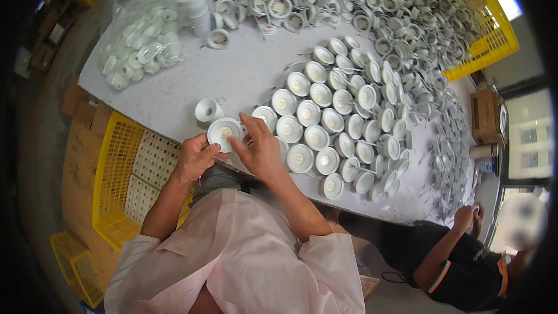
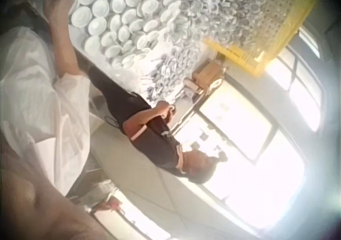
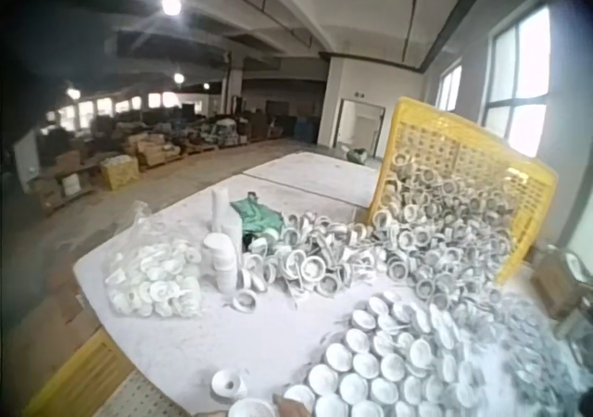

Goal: The person assembles light fixtures by fitting plastic covers onto circular LED bases and arranging the completed pieces on the table.

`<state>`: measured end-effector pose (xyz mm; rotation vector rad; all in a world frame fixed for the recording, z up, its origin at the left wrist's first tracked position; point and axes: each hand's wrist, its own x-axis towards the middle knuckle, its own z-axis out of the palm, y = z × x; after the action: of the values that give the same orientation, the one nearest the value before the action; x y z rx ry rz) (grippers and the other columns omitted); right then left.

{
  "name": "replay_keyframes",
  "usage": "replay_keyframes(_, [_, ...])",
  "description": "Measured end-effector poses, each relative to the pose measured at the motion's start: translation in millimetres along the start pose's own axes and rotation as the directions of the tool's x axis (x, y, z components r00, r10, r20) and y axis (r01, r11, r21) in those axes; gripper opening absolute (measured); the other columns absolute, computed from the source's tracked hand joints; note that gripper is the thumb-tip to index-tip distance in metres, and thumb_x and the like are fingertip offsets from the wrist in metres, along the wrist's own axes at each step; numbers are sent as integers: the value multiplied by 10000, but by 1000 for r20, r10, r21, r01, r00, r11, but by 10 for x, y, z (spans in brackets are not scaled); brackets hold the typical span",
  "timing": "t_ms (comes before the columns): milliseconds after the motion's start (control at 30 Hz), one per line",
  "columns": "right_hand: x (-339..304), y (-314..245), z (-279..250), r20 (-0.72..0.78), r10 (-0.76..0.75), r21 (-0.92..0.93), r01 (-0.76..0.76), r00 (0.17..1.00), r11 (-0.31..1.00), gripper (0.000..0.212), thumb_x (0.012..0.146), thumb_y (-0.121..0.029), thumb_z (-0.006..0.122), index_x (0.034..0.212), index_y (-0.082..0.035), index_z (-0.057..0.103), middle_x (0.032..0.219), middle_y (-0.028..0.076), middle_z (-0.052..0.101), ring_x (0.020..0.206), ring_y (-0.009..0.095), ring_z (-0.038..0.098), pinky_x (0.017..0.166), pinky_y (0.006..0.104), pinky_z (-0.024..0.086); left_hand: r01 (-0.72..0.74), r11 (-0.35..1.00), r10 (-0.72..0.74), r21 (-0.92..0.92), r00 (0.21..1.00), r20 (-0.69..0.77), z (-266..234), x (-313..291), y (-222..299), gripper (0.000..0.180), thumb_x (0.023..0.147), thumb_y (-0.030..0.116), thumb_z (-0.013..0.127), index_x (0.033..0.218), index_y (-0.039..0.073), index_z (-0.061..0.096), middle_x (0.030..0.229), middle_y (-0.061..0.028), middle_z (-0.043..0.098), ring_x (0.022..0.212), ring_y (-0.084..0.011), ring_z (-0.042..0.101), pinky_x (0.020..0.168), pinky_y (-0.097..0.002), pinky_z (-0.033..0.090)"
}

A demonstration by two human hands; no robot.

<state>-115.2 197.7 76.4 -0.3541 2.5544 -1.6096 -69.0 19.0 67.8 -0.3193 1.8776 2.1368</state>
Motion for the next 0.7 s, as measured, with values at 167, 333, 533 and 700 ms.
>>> replay_keyframes(167, [-84, -46, -417, 176, -459, -407, 489, 871, 772, 702, 696, -243, 787, 1295, -24, 494, 1285, 173, 482, 1101, 336, 517, 873, 414, 464, -13, 979, -14, 204, 991, 131, 191, 197, -33, 226, 901, 46, 555, 1100, -55, 594, 927, -114, 684, 813, -169, 688, 695, -264, 516])
replay_keyframes(333, [-147, 11, -765, 203, -421, -541, 459, 884, 705, 685, 677, -240, 775, 1278, -45, 513, 1264, 143, 507, 1102, 328, 516, 934, 429, 416, -40, 975, -15, 219, 969, 247, 540, 372, 21, 209, 898, 86, 575, 1055, -50, 600, 881, -115, 689, 797, -162, 695, 652, -268, 498])
replay_keyframes(533, [-374, 343, -1402, -19, -377, -513, 315, 926, 798, 730, 570, -188, 830, 1234, -62, 553, 1212, 122, 566, 1102, 321, 529, 948, 416, 420, -23, 966, -80, 257, 920, 383, 796, 365, 198, 321, 915, 137, 594, 1192, -23, 563, 1062, -141, 673, 866, -143, 676, 529, -223, 485])
replay_keyframes(700, [-572, 798, -2165, -266, -313, -703, 39, 912, 710, 630, 611, -180, 809, 1186, -48, 591, 1178, 131, 607, 1127, 325, 526, 985, 446, 392, -143, 949, 51, 279, 949, 312, 743, 329, 90, 337, 915, 143, 604, 1205, -22, 557, 1111, -131, 663, 949, -136, 657, 634, -243, 519])
